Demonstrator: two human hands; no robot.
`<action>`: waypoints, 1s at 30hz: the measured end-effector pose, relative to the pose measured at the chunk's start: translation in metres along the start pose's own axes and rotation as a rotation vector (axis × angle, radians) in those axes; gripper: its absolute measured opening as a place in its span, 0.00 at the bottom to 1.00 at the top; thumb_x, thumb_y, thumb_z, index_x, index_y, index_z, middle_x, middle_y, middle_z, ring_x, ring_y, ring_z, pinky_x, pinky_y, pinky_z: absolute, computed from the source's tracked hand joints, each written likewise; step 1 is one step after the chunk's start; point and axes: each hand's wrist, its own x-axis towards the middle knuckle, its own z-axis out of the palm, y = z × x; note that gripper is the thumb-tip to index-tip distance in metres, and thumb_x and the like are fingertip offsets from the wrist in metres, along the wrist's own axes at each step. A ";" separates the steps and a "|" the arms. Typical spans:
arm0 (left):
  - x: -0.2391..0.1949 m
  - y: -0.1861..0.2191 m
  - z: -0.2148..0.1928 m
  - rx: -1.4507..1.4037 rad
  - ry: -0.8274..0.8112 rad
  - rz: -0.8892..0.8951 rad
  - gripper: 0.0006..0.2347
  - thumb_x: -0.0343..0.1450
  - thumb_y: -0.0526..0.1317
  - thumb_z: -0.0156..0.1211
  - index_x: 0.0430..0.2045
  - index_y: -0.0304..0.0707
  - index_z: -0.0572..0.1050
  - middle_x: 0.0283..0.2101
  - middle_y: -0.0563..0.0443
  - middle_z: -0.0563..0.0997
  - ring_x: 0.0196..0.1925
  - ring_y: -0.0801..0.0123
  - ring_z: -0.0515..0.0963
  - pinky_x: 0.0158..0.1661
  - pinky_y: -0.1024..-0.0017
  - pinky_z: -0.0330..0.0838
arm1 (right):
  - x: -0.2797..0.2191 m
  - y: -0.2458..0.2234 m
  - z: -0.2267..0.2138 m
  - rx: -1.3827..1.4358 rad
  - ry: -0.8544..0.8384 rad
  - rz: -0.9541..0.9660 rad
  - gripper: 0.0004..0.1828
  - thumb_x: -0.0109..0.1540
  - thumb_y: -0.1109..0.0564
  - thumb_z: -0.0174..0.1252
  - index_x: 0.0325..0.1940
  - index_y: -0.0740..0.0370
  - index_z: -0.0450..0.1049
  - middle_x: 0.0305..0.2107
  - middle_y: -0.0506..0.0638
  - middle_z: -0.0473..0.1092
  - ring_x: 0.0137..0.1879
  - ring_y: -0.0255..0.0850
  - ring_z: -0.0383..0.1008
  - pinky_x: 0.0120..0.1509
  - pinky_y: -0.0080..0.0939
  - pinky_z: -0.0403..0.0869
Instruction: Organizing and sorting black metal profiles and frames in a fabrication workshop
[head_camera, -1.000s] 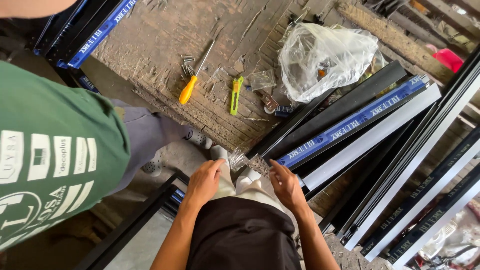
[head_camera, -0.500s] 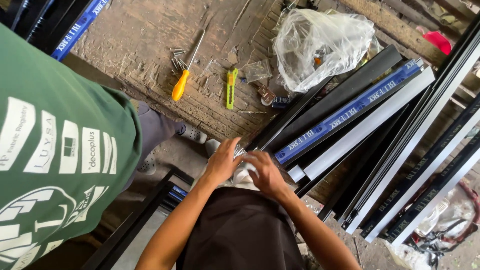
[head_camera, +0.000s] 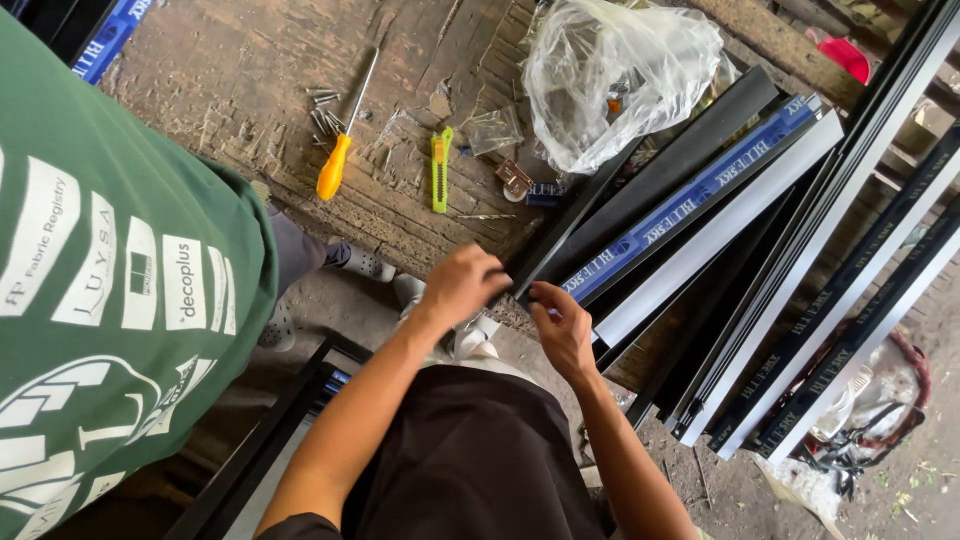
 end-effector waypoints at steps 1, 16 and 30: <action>0.008 -0.013 -0.006 -0.001 -0.006 0.001 0.12 0.72 0.47 0.63 0.40 0.38 0.81 0.39 0.41 0.80 0.48 0.48 0.82 0.48 0.58 0.78 | -0.004 0.002 0.001 0.001 0.003 0.006 0.19 0.60 0.62 0.62 0.55 0.52 0.80 0.41 0.49 0.80 0.47 0.38 0.79 0.52 0.40 0.79; 0.052 -0.138 -0.091 0.395 0.584 -0.657 0.21 0.71 0.29 0.64 0.55 0.38 0.61 0.51 0.39 0.74 0.56 0.49 0.75 0.55 0.56 0.72 | -0.042 0.008 0.015 0.179 -0.081 0.002 0.19 0.62 0.68 0.57 0.58 0.65 0.77 0.42 0.61 0.79 0.45 0.46 0.81 0.49 0.45 0.82; -0.055 0.073 -0.084 -0.610 -0.268 -0.070 0.11 0.72 0.28 0.49 0.48 0.31 0.71 0.45 0.25 0.81 0.54 0.35 0.80 0.54 0.47 0.73 | -0.007 -0.048 0.039 0.542 -0.210 0.032 0.34 0.68 0.59 0.54 0.79 0.59 0.55 0.49 0.61 0.71 0.53 0.45 0.69 0.52 0.44 0.79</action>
